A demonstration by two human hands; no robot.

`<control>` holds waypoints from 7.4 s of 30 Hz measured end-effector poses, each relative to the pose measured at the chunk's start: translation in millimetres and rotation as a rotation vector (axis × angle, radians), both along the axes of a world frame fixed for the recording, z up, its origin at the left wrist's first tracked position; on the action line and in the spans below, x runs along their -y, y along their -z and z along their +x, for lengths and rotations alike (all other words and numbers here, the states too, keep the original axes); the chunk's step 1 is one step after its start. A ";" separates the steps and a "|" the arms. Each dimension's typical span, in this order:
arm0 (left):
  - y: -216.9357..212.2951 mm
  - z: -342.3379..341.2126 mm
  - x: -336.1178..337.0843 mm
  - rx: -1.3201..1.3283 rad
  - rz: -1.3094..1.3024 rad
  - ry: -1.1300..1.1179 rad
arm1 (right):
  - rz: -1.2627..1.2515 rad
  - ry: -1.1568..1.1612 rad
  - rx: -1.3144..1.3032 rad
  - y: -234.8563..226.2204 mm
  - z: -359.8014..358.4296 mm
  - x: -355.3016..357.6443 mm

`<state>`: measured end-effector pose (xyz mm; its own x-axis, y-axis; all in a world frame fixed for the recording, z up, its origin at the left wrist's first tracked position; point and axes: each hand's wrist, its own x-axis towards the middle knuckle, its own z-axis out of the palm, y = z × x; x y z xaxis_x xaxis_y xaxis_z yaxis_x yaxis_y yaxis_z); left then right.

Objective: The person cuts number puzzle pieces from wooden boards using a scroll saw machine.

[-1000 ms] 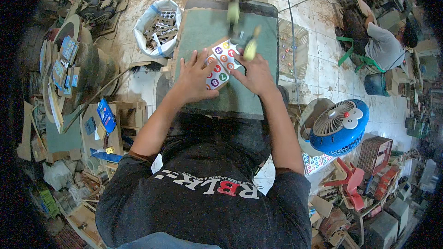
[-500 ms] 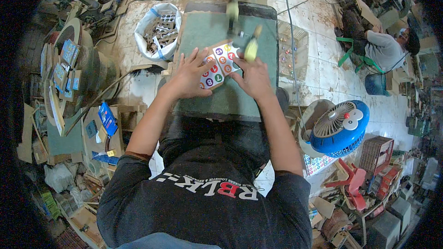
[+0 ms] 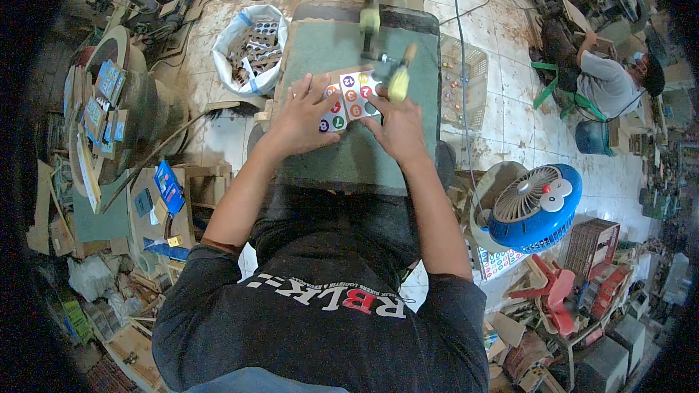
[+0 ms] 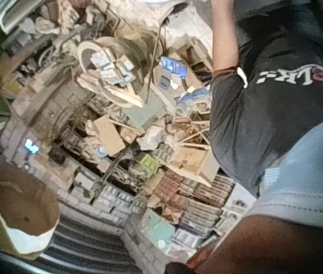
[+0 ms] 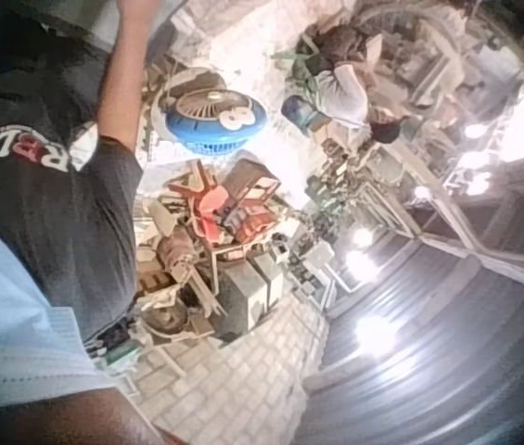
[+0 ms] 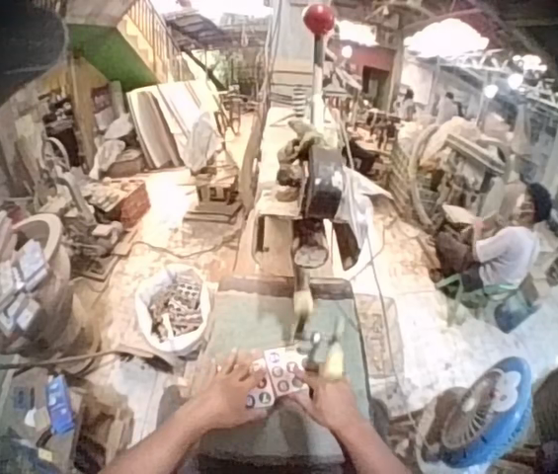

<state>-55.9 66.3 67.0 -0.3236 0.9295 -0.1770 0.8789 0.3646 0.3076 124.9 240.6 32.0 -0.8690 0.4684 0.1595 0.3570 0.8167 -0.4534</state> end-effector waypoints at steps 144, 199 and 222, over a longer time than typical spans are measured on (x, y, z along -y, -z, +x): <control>40.5 -26.2 -42.0 -0.003 0.327 -0.059 | 0.008 0.234 0.047 -0.6 -25.5 29.7; 57.7 -43.3 -32.7 0.511 0.644 -0.068 | 0.005 0.075 0.093 10.2 -10.8 -28.2; 24.1 -29.7 -31.8 0.162 0.388 -0.110 | -1.454 0.874 -1.099 188.9 107.4 -162.6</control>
<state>-85.5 98.1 42.9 -0.4217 0.8985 0.1218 0.7703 0.2841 0.5708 232.3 403.2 -156.8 -0.1986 0.8704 -0.4504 -0.4554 -0.4889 -0.7440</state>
